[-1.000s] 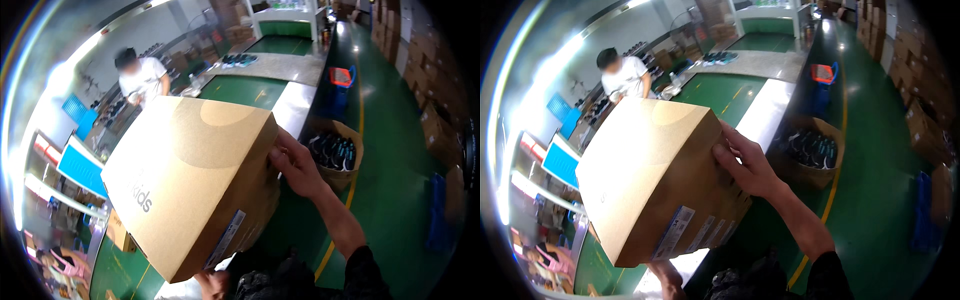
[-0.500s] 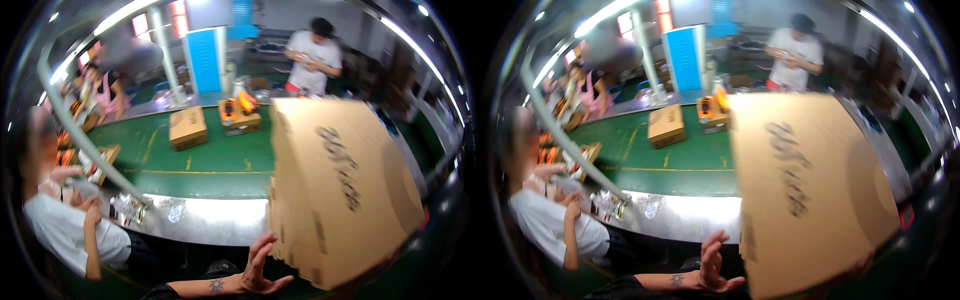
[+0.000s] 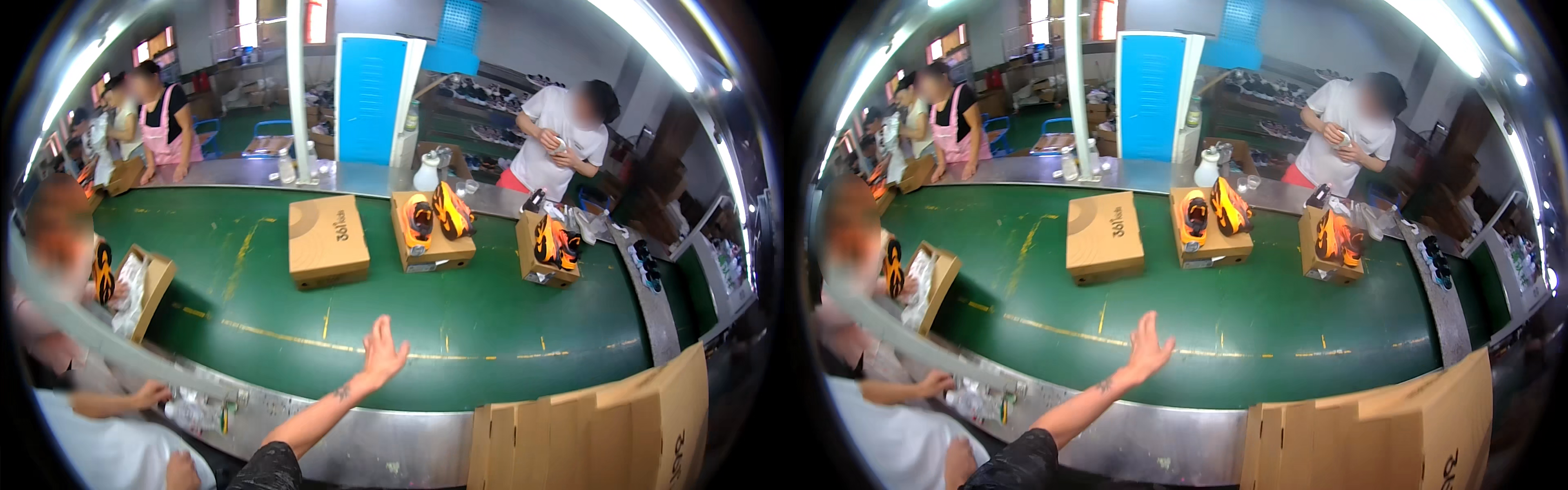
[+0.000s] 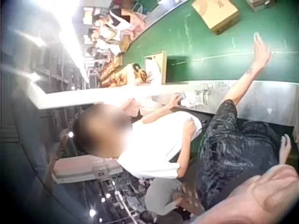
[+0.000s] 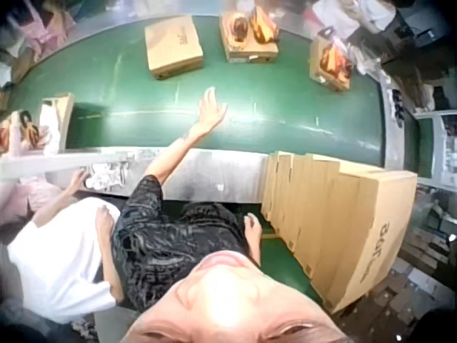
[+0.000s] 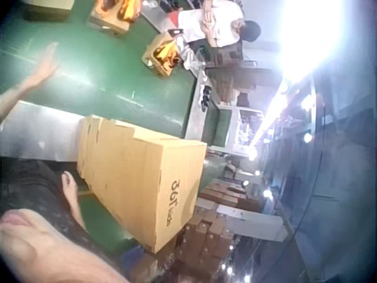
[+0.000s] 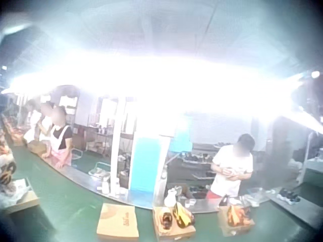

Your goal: The person repeatedly picks up flat cardboard boxes from a stack on a green conveyor belt and places them onto a growing pile. The person handles the boxes one by one, moving them from the belt to the stack. Other workers are visible in the background handling shoes.

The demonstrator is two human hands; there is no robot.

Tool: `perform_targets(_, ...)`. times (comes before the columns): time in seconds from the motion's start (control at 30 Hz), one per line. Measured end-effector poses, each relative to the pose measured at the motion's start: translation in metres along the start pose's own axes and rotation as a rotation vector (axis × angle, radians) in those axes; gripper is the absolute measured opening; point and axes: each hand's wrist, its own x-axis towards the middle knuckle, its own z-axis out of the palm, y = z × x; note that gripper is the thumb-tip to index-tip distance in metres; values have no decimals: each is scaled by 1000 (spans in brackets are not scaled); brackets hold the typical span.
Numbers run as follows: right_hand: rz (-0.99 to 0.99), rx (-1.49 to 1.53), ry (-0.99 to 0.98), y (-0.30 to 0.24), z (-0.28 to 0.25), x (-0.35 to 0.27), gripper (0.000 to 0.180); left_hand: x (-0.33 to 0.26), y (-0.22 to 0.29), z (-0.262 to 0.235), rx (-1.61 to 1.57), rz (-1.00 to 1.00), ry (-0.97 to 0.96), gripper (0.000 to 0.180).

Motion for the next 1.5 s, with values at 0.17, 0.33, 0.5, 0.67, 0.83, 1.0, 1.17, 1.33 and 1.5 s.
perform_targets(0.17, 70, 11, -63, -52, 55, 21, 36, 194, -55, 21, 246, -37, 118, 99)
perform_targets(0.33, 132, 122, -95, -117, 88, 79, 32, 283, -112, 36, 787, -394, -125, 106)
perform_targets(0.5, 149, 251, -211, -199, 135, 176, 30, 198, -132, 1, 695, 140, -139, 94)
perform_targets(0.67, -495, 234, -168, -276, 199, 267, 22, 78, -135, -111, 519, 67, -495, 80)
perform_targets(0.83, -889, -180, 283, -339, 206, 355, 53, -1, -172, -140, 14, -602, 253, 64)
perform_targets(1.0, -176, -403, -270, -321, 180, 403, 70, -63, -154, -49, -611, -683, 110, 76)
perform_targets(1.17, -306, -105, -326, -307, 130, 335, 64, -33, -131, -42, -1415, -536, 290, 63)
perform_targets(1.33, -1130, -190, 106, -389, 73, 219, 49, -14, -71, -123, -1778, -692, -69, 51)
perform_targets(1.5, -1484, -71, 521, -406, 64, 63, 46, -19, 43, -135, -1626, -584, -317, 55)
